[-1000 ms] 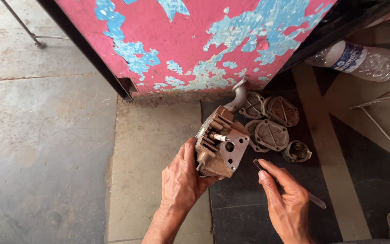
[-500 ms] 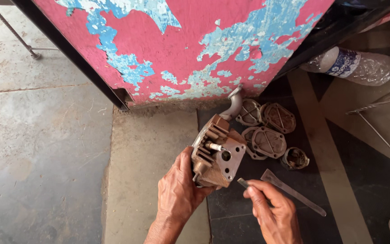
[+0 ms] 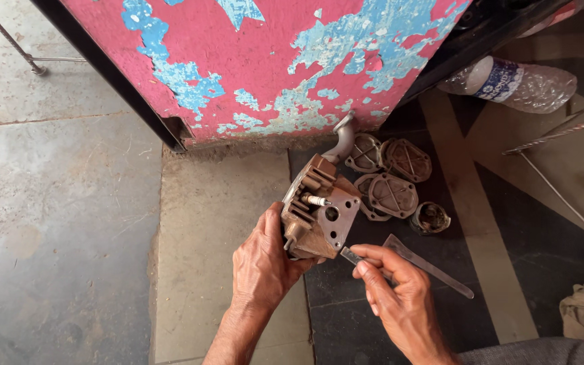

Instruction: The person scrapes a component of a motorcycle engine using a small blade, removing debris from around the spark plug and internal surfaces.

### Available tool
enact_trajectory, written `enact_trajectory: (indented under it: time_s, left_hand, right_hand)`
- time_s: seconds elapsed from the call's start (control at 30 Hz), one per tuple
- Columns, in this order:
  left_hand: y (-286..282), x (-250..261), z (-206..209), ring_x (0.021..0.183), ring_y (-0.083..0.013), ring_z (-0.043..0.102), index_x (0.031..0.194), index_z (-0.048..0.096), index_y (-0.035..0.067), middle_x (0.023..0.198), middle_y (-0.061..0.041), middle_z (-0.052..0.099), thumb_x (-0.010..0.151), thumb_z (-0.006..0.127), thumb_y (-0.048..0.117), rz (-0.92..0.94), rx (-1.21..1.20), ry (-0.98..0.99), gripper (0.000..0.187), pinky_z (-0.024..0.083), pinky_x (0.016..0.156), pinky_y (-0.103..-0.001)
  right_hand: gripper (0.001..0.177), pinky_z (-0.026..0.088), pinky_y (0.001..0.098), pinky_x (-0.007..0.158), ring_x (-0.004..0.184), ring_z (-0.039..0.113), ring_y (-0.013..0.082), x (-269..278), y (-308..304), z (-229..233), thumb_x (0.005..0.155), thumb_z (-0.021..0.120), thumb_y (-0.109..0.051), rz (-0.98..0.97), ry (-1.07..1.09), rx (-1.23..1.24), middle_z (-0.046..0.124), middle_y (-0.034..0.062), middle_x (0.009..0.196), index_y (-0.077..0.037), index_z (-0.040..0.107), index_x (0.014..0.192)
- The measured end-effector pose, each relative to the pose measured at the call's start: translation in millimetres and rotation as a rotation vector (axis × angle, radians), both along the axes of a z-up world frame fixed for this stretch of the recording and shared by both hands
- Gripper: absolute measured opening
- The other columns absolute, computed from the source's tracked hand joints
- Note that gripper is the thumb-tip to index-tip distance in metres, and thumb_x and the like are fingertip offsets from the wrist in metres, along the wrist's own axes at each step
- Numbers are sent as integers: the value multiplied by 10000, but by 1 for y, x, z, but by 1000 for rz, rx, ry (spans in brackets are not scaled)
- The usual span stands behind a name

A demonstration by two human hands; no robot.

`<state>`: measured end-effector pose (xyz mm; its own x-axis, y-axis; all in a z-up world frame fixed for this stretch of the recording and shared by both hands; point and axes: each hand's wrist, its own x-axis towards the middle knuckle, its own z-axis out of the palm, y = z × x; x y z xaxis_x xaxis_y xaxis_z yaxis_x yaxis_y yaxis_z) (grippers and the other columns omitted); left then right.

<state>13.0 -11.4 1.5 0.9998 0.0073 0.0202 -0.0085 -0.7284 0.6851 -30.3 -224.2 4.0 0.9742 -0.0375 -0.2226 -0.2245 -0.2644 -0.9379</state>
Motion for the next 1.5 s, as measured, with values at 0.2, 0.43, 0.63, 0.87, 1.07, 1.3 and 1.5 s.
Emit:
enact_trajectory:
  time_s: [0.2, 0.43, 0.63, 0.87, 1.07, 1.3, 1.5]
  left_hand:
    - [0, -1, 0, 1065, -352, 686, 1358, 429, 65, 1242, -129, 650, 537, 985, 395, 11, -14, -3, 1045, 582, 780, -481]
    - [2, -2, 4, 1078, -356, 676, 1358, 428, 68, 1215, -123, 657, 539, 989, 405, 7, -28, 28, 1048, 574, 789, -488]
    - [3, -2, 4, 1093, -359, 670, 1352, 420, 53, 1229, -137, 650, 522, 995, 388, 5, -34, -16, 1064, 574, 801, -484]
    - [3, -2, 7, 1098, -346, 668, 1408, 422, 91, 1246, -122, 642, 532, 993, 391, 3, -37, 49, 1088, 574, 814, -482]
    - [3, -4, 1, 1081, -353, 678, 1356, 425, 63, 1235, -132, 648, 566, 980, 381, -3, -44, -19, 1017, 578, 804, -486]
    - [4, -4, 1, 1074, -349, 681, 1362, 421, 55, 1232, -137, 639, 610, 957, 318, -7, -43, -31, 960, 585, 802, -478]
    - [5, -5, 0, 1079, -342, 684, 1367, 434, 63, 1235, -124, 645, 617, 936, 276, -4, -38, -22, 927, 586, 806, -473]
  right_hand:
    - [365, 397, 239, 379, 459, 499, 64, -4, 7, 9, 882, 706, -114, 24, 25, -99, 725, 36, 761, -72, 742, 1242]
    - [304, 402, 242, 381, 458, 507, 71, 1, 10, 15, 908, 706, -143, 41, 22, -129, 654, 45, 663, -75, 762, 1198]
    - [332, 425, 235, 361, 467, 528, 66, 20, 23, 21, 902, 679, -147, 15, -39, -118, 650, 15, 673, -91, 737, 1224]
    - [304, 490, 258, 361, 489, 603, 119, 37, 40, 8, 918, 674, -144, -2, -140, -158, 733, 76, 753, -97, 745, 1209]
    - [221, 664, 282, 685, 878, 783, 195, 23, 61, -2, 954, 648, -94, -8, -417, -369, 792, 131, 1001, -15, 740, 1138]
    - [229, 663, 306, 726, 930, 781, 235, 12, 69, 1, 946, 652, -66, 7, -417, -359, 780, 165, 1044, 24, 729, 1142]
    - [245, 644, 288, 681, 906, 796, 214, 4, 85, 1, 953, 610, -68, -2, -422, -283, 776, 147, 1010, 9, 702, 1166]
